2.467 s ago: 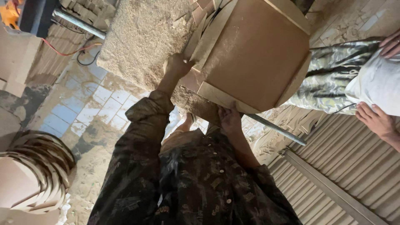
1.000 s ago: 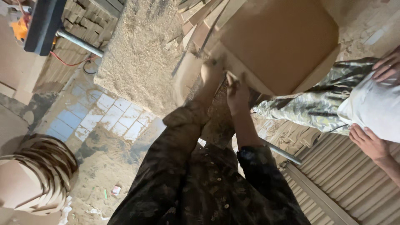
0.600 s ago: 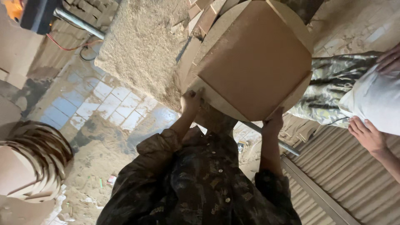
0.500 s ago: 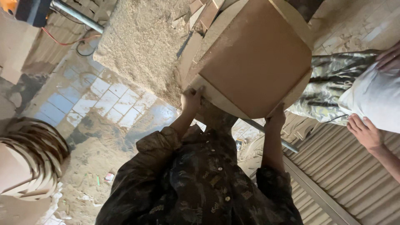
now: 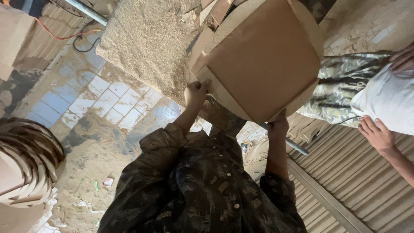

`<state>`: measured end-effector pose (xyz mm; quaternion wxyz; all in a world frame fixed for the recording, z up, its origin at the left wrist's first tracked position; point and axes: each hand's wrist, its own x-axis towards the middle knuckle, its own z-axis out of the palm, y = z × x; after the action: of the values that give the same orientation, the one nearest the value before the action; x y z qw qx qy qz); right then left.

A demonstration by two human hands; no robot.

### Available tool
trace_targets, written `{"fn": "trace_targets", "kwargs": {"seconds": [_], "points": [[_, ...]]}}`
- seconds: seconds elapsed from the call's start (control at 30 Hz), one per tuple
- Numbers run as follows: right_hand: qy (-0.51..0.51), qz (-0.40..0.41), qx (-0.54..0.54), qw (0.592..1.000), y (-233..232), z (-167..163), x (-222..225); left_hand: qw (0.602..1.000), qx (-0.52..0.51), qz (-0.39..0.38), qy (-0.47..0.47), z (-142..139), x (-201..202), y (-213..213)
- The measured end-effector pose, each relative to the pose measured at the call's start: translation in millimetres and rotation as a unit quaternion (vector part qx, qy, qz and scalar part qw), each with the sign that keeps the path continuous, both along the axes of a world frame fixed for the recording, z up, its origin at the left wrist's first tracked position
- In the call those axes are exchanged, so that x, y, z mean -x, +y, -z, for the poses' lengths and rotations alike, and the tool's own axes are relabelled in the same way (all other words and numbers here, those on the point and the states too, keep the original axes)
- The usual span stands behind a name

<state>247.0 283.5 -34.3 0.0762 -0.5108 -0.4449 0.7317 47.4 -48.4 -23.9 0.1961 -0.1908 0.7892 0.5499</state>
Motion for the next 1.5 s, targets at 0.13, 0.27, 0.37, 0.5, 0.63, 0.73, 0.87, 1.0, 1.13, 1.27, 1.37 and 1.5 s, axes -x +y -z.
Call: {"fn": "trace_targets", "kwargs": {"seconds": [0.13, 0.27, 0.37, 0.5, 0.63, 0.73, 0.87, 1.0, 1.13, 1.27, 1.37, 1.5], "points": [[-0.067, -0.394, -0.505, 0.765, -5, -8, -14, 0.999, 0.007, 0.009, -0.034, 1, 11, -1], [-0.097, -0.431, -0.563, 0.699, -13, -11, -23, 0.998, 0.043, 0.039, 0.000, 2, 15, 2], [-0.065, -0.447, -0.574, 0.683, -21, -6, -27, 0.999, 0.034, 0.014, 0.012, 2, 13, 5], [-0.076, -0.400, -0.464, 0.786, -31, 1, -28, 0.998, -0.019, -0.026, -0.055, 1, 2, 12], [0.051, 0.033, 0.123, 0.991, -36, 3, -27, 0.993, 0.025, 0.056, 0.102, 0, -13, 19], [0.017, -0.403, -0.444, 0.800, -41, 2, -27, 0.997, -0.003, 0.034, 0.062, -1, -21, 22], [0.091, -0.355, -0.346, 0.864, -53, 5, -29, 1.000, -0.026, -0.005, 0.017, -1, -23, 26], [0.106, -0.207, -0.035, 0.972, -67, -1, -19, 0.999, 0.029, 0.014, -0.003, 0, -13, 30], [0.094, -0.153, 0.033, 0.983, -71, -8, 6, 0.997, 0.063, 0.039, 0.031, -2, 10, 39], [0.015, 0.050, 0.149, 0.987, -63, -9, 35, 0.997, 0.064, 0.030, 0.017, -8, 41, 55], [0.024, 0.002, 0.088, 0.996, -55, -11, 55, 0.995, 0.076, 0.029, 0.058, -15, 64, 71], [0.082, 0.020, 0.085, 0.993, -42, -22, 85, 0.992, 0.026, 0.005, 0.125, -25, 88, 89]]}}
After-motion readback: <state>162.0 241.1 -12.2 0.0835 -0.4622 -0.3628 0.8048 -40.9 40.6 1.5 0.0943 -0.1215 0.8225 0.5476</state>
